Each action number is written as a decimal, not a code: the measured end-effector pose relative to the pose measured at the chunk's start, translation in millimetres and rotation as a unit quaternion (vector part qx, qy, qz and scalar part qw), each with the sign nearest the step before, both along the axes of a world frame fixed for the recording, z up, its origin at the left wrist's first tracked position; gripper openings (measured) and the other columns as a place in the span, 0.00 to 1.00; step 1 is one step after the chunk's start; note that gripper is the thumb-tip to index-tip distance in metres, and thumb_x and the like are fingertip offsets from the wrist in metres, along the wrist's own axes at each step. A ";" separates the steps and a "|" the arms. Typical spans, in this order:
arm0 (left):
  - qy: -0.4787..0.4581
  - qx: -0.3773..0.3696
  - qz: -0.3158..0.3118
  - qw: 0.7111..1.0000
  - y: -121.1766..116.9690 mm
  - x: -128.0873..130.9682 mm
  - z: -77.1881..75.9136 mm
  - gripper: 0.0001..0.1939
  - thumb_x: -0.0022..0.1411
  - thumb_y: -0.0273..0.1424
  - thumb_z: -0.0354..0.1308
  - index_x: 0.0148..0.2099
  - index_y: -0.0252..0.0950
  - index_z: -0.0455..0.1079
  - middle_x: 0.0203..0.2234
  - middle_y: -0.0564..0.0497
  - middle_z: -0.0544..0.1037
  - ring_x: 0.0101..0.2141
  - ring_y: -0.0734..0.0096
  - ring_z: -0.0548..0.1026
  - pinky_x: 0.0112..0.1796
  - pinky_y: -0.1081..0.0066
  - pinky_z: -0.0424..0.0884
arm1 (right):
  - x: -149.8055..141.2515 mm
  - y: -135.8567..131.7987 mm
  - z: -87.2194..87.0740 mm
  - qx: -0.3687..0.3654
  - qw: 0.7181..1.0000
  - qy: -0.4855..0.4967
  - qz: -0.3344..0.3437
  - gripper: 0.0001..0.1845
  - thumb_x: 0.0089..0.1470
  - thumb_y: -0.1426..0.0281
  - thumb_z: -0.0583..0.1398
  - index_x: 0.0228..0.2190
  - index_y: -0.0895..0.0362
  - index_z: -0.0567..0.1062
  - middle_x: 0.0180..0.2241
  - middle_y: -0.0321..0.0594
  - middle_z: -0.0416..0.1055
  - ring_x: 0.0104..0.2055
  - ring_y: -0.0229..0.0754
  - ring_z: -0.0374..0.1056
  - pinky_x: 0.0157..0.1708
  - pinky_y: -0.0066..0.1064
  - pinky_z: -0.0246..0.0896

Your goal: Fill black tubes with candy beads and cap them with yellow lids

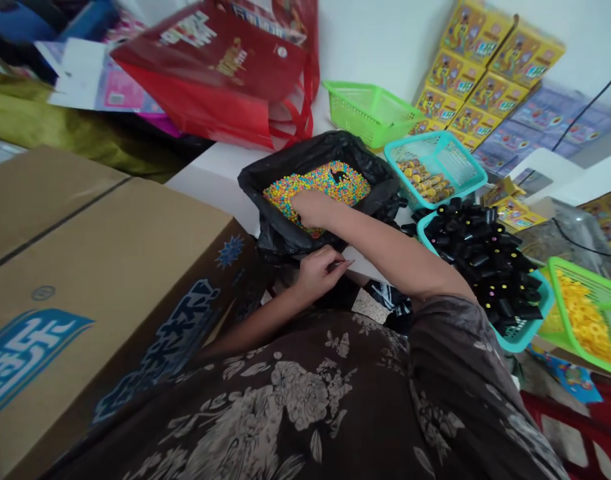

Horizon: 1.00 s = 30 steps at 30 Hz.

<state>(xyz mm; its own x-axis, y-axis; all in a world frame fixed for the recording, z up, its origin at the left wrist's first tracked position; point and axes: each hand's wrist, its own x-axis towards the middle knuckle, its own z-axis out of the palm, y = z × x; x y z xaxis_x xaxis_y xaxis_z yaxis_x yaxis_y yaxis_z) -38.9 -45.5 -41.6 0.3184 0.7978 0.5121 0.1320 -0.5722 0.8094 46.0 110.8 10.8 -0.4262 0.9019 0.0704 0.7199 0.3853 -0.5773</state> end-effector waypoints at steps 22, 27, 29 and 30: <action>-0.034 0.059 -0.068 0.995 -22.3 55.3 5.9 0.21 0.65 0.35 0.62 0.59 0.39 0.71 0.47 0.45 0.80 0.42 0.66 0.80 0.38 0.70 0.77 | 128.9 -238.9 36.9 0.091 0.975 0.108 -0.170 0.13 0.52 0.64 0.74 0.37 0.57 0.81 0.31 0.36 0.75 0.33 0.40 0.69 0.35 0.30 0.62; 0.002 -0.118 -0.230 0.966 -39.4 80.1 0.6 0.18 0.61 0.41 0.66 0.49 0.37 0.75 0.34 0.50 0.80 0.29 0.72 0.75 0.30 0.72 0.72 | 177.9 -294.5 31.8 0.112 0.953 0.108 -0.261 0.12 0.58 0.60 0.70 0.37 0.56 0.82 0.31 0.37 0.76 0.33 0.40 0.70 0.36 0.31 0.64; 0.011 -0.200 -0.278 0.939 -46.5 86.1 0.6 0.18 0.59 0.41 0.67 0.47 0.36 0.74 0.32 0.52 0.78 0.27 0.74 0.72 0.29 0.73 0.71 | 231.9 -314.9 39.2 0.175 0.898 0.064 -0.399 0.08 0.59 0.63 0.68 0.35 0.55 0.82 0.33 0.39 0.77 0.34 0.41 0.71 0.39 0.33 0.65; 0.017 -0.230 -0.290 0.929 -49.5 88.2 1.0 0.17 0.58 0.41 0.68 0.45 0.36 0.74 0.32 0.53 0.77 0.28 0.74 0.72 0.29 0.73 0.71 | 265.9 -326.1 43.9 0.207 0.846 0.025 -0.491 0.07 0.59 0.65 0.66 0.33 0.55 0.81 0.33 0.40 0.77 0.36 0.43 0.71 0.42 0.35 0.66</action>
<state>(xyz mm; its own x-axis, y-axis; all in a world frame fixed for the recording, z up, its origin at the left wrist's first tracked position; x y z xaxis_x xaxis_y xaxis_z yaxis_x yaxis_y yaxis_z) 49.3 -95.1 -40.6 0.7724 0.6195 0.1402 -0.0592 -0.1495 0.9870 311.9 -215.3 54.8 0.5281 0.7127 0.4618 0.7880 -0.2085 -0.5793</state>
